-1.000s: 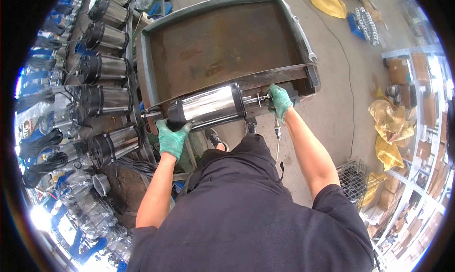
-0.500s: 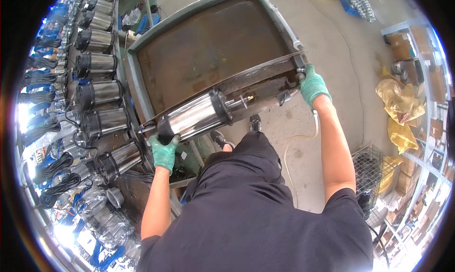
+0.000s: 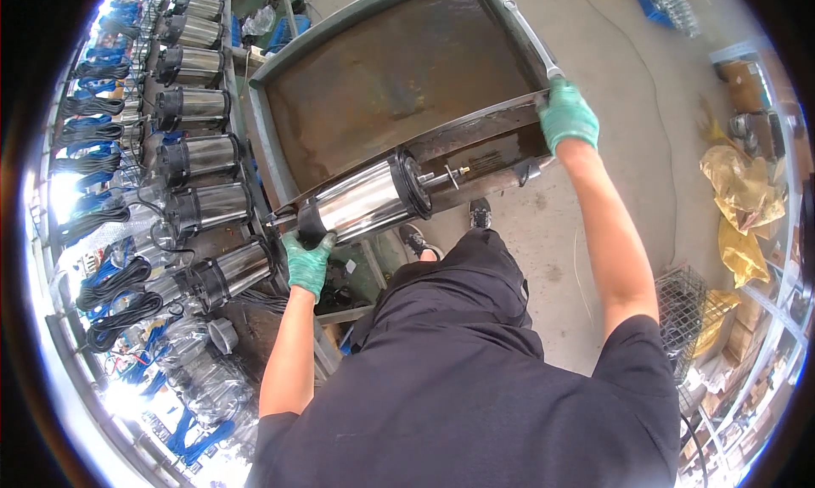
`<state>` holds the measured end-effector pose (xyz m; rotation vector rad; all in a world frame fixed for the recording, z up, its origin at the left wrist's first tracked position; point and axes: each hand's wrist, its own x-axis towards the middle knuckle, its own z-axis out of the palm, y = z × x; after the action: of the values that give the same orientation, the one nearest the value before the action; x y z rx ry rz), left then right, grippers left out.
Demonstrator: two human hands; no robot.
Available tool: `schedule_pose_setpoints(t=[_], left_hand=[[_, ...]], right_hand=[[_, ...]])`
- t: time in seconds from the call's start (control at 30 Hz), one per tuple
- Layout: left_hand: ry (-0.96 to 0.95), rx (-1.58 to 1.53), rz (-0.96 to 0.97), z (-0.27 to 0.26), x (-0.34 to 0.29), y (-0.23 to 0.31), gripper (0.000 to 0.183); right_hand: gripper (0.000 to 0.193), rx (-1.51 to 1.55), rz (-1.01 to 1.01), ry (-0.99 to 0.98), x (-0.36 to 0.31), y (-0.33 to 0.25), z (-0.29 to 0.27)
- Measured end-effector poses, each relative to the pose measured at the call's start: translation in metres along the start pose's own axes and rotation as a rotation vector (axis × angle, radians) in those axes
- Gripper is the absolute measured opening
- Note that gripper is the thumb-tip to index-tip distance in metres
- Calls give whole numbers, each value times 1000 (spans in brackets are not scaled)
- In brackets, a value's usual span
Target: The person puts on gloves, connects air hoses to a pump component, and submerges it in a water tank to check for leaks. After testing, the person disconnects the hoses and places the pump on a conveyor belt among other units.
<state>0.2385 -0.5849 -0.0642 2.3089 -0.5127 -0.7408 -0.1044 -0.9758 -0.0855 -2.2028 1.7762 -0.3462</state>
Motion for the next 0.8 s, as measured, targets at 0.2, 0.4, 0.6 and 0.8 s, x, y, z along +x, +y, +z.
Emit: schedule_pose_setpoints(t=[0.2, 0.4, 0.6, 0.8], left_hand=[[-2, -46, -39, 2, -3, 12, 65], [16, 19, 21, -1, 4, -7, 69], [-24, -13, -20, 0, 0, 4, 73], [2, 20, 34, -1, 1, -1, 71]], right_hand=[[35, 405, -719, -475, -69, -66, 48], [32, 403, -674, -767, -77, -94, 67], [27, 545, -685, -779, -75, -88, 87], [25, 529, -663, -754, -78, -91, 85]])
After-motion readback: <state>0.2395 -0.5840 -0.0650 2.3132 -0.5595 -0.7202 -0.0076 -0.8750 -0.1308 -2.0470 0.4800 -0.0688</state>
